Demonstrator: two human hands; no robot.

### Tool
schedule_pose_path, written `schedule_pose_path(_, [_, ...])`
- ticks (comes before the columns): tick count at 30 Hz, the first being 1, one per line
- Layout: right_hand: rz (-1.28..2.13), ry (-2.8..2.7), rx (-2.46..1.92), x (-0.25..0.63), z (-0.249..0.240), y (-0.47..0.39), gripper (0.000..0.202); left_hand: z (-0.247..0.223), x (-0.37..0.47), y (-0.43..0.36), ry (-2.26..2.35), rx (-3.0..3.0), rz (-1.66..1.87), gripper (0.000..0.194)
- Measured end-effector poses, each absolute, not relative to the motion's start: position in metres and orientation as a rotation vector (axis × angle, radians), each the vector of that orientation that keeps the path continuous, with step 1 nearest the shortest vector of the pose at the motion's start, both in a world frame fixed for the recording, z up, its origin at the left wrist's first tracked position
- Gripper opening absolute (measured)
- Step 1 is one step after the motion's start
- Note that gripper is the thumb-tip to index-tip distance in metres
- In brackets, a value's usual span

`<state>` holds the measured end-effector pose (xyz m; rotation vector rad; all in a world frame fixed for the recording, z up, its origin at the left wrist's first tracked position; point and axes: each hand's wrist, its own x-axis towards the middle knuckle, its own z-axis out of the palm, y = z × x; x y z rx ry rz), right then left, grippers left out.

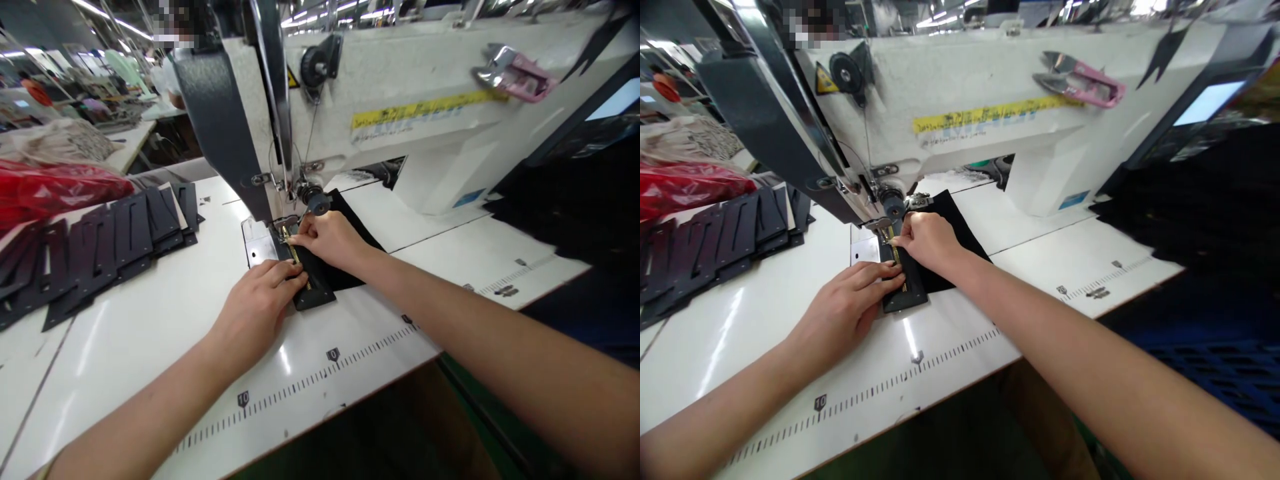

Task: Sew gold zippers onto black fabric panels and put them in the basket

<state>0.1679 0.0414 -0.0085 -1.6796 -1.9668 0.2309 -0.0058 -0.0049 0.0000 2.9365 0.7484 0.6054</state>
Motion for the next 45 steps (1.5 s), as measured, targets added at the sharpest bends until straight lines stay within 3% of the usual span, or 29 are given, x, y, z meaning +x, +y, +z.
schedule_pose_path(7, [0.197,-2.05,-1.635,0.171,-0.004,0.044,0.018,0.0,-0.008,-0.005,0.739,2.956,0.6,0.03])
schedule_pose_path(19, [-0.006,-1.85,-1.921,0.151,-0.005,0.03,0.026,0.001,-0.007,-0.004,0.734,2.956,0.579,0.033])
schedule_pose_path(34, [0.252,-1.96,-1.823,0.158,0.001,0.041,0.027,0.007,-0.009,-0.005,0.722,2.965,0.674,0.034])
schedule_pose_path(45, [0.142,-1.931,-1.911,0.144,-0.004,0.038,0.026,0.009,-0.008,-0.006,0.743,2.945,0.641,0.034])
